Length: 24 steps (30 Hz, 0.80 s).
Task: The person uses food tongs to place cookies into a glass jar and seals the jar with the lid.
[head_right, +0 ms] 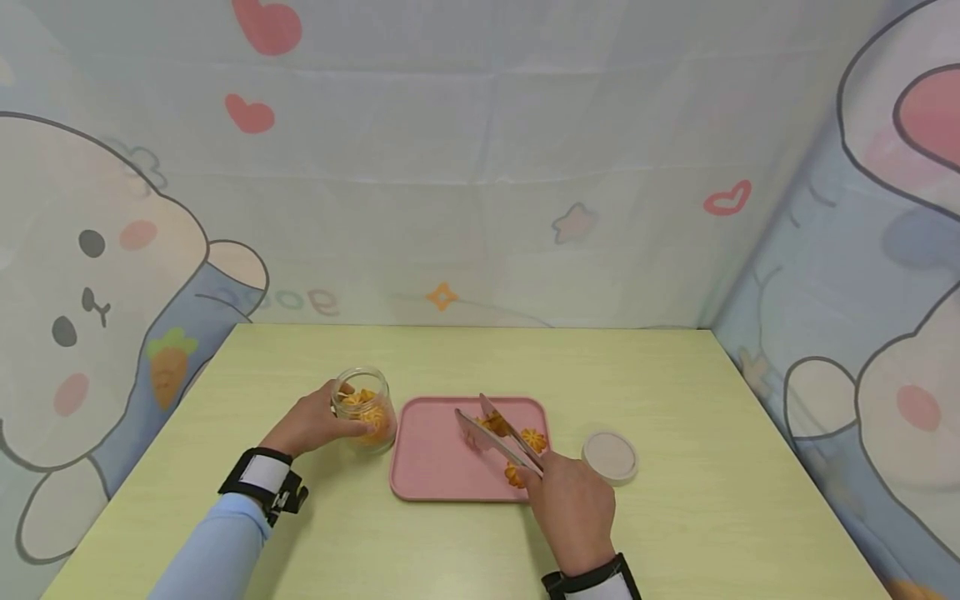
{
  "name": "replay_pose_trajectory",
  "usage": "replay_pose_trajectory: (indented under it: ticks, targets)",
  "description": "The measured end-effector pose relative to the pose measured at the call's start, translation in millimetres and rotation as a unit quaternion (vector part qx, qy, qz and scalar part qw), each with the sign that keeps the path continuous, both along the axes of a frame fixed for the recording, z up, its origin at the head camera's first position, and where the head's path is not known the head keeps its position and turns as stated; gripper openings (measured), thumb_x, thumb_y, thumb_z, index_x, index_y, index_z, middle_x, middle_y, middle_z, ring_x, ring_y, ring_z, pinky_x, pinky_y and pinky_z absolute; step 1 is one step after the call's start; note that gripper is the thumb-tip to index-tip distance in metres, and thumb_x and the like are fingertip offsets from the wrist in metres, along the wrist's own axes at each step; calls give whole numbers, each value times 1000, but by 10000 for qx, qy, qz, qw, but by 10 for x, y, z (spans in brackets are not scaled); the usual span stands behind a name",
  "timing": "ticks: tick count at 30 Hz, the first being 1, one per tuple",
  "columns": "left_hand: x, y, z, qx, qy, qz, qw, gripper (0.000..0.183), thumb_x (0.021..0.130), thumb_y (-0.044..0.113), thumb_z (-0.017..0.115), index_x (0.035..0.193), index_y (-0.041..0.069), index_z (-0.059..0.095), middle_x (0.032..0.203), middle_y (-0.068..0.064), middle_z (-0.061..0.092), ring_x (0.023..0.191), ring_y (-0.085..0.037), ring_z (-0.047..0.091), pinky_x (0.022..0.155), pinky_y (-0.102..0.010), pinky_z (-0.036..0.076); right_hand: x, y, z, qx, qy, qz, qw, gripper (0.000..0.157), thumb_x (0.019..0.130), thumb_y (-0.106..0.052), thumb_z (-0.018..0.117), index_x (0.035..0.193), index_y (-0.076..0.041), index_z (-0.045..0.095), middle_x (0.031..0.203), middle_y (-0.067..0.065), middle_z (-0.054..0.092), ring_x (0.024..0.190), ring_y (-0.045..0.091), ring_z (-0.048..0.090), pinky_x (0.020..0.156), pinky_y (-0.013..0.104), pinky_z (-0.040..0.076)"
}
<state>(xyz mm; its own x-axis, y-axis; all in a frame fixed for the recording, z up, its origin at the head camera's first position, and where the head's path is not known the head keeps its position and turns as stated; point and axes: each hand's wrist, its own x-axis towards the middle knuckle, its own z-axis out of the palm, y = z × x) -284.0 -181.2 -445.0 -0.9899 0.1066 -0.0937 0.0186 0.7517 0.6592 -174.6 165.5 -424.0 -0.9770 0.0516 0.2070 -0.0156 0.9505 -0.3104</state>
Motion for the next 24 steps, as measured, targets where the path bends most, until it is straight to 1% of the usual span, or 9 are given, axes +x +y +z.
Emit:
replay_pose_trajectory:
  ticks: [4,10,13,20,24]
  targets:
    - [0,3,6,-12,15,-14,10000,86,65,54,80,126,3,48,122,-21,61,104,-31,55,86,-50,48,7,-1,10,8,102,20,9999,31,79,-39,73,71,-10,65,46,-1,41,40,15,37,35,27,20]
    - [1,6,-3,-2,1,-11,10000,86,64,55,80,126,5,48,121,-20,61,105,-30,55,86,-50,48,12,-6,41,-13,307,101,9995,31,78,-39,74,67,-12,62,46,-2,40,41,15,36,35,27,19]
    - [1,2,-8,7,45,-40,10000,87,64,56,79,126,4,48,122,-21,61,106,-30,55,87,-51,48,11,-9,61,-49,445,173,9988,32,78,-39,74,65,-12,61,46,-2,41,40,15,36,35,27,19]
    - [-4,-3,-20,-9,55,-48,10000,88,63,58,79,126,4,49,122,-20,61,105,-29,55,86,-50,48,-8,-34,124,-75,702,260,9972,40,77,-42,74,58,-13,54,44,-2,40,38,14,36,34,27,20]
    - [-6,-1,-25,-28,39,-22,10000,89,62,59,79,126,5,49,121,-19,61,105,-29,55,86,-50,48,-24,-60,180,-107,840,289,9960,36,77,-40,75,62,-12,59,44,-3,40,37,14,35,33,26,20]
